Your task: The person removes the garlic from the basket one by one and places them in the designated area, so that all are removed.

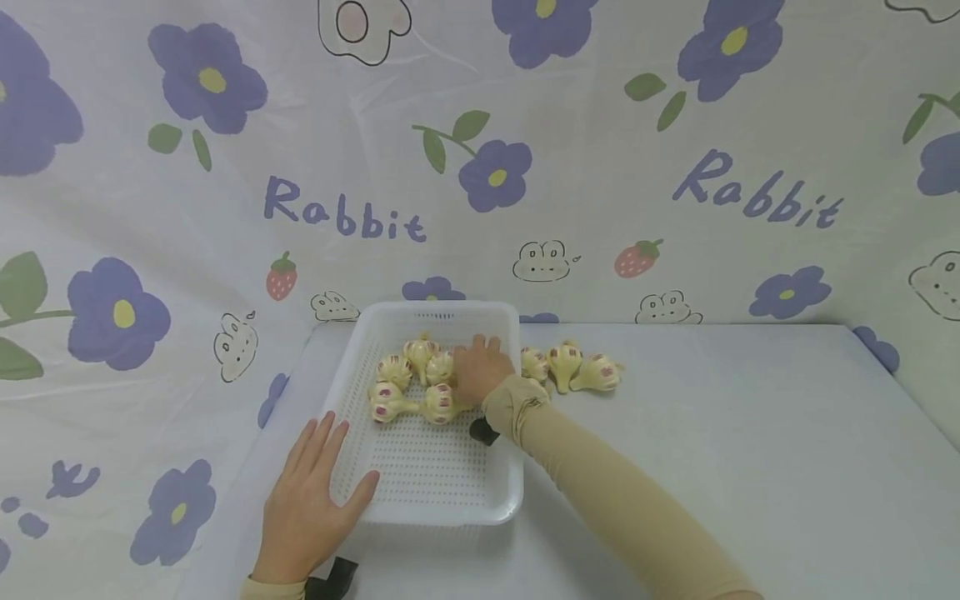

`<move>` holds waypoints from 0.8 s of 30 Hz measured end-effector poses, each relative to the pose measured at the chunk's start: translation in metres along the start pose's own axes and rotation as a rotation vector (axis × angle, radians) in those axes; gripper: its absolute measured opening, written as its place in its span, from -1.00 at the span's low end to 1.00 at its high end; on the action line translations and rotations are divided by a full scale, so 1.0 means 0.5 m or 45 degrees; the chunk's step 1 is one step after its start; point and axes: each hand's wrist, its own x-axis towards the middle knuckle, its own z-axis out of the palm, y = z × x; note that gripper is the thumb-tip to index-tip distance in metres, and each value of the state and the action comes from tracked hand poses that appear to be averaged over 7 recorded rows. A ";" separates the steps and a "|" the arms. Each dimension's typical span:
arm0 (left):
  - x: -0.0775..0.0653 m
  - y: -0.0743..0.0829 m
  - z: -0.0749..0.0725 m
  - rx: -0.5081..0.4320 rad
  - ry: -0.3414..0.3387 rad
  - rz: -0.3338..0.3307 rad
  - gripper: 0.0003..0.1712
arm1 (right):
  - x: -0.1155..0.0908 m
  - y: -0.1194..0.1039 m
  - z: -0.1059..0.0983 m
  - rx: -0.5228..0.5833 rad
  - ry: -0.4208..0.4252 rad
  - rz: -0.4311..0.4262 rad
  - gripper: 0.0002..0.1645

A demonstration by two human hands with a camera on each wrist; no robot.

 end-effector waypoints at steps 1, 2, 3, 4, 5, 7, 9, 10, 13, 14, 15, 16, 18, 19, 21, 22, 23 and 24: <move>0.000 0.000 0.000 0.000 0.000 -0.001 -0.11 | 0.001 0.000 0.002 -0.010 0.002 -0.002 -0.48; 0.000 0.000 0.000 0.000 -0.001 -0.002 -0.11 | 0.003 0.000 0.005 -0.022 0.004 -0.003 -0.49; 0.000 0.001 -0.001 0.001 -0.002 -0.003 -0.11 | 0.004 0.001 0.007 -0.032 0.002 -0.004 -0.50; 0.001 0.001 -0.001 0.001 -0.001 -0.003 -0.11 | 0.005 0.001 0.008 -0.043 -0.003 -0.004 -0.51; 0.000 0.001 -0.001 0.002 0.001 -0.003 -0.11 | 0.006 0.000 0.010 -0.052 -0.007 -0.005 -0.52; 0.001 0.001 -0.002 0.004 0.005 -0.001 -0.11 | 0.006 0.000 0.011 -0.064 -0.018 -0.007 -0.53; 0.000 0.001 -0.002 0.004 0.008 0.001 -0.11 | 0.005 -0.001 0.011 -0.071 -0.029 -0.010 -0.54; 0.001 0.001 -0.002 0.003 0.009 0.002 -0.11 | 0.004 -0.001 0.010 -0.073 -0.031 -0.013 -0.55; 0.001 0.001 -0.003 0.003 0.009 0.002 -0.12 | 0.001 -0.002 0.007 -0.074 -0.038 -0.019 -0.54; 0.001 0.000 -0.002 0.001 0.010 0.002 -0.12 | 0.001 -0.002 0.007 -0.075 -0.041 -0.021 -0.53; 0.001 0.000 -0.002 0.001 0.011 0.002 -0.12 | 0.000 -0.002 0.006 -0.072 -0.040 -0.023 -0.50; 0.000 -0.001 -0.002 0.002 0.012 0.003 -0.12 | 0.000 -0.001 0.007 -0.073 -0.042 -0.025 -0.46; 0.000 -0.002 -0.002 0.002 0.016 0.004 -0.11 | 0.001 -0.001 0.008 -0.076 -0.044 -0.031 -0.40; 0.000 -0.002 -0.002 0.003 0.017 0.006 -0.11 | 0.002 0.000 0.009 -0.079 -0.045 -0.034 -0.38; 0.000 -0.002 -0.002 0.003 0.019 0.008 -0.11 | 0.003 0.001 0.012 -0.086 -0.042 -0.043 -0.35; 0.000 -0.001 -0.002 0.003 0.019 0.008 -0.11 | 0.004 0.001 0.013 -0.091 -0.044 -0.048 -0.35; 0.000 -0.001 -0.002 0.002 0.020 0.009 -0.12 | 0.004 0.001 0.014 -0.097 -0.042 -0.053 -0.36; 0.000 -0.001 -0.002 0.002 0.021 0.010 -0.12 | 0.004 0.001 0.014 -0.101 -0.042 -0.058 -0.36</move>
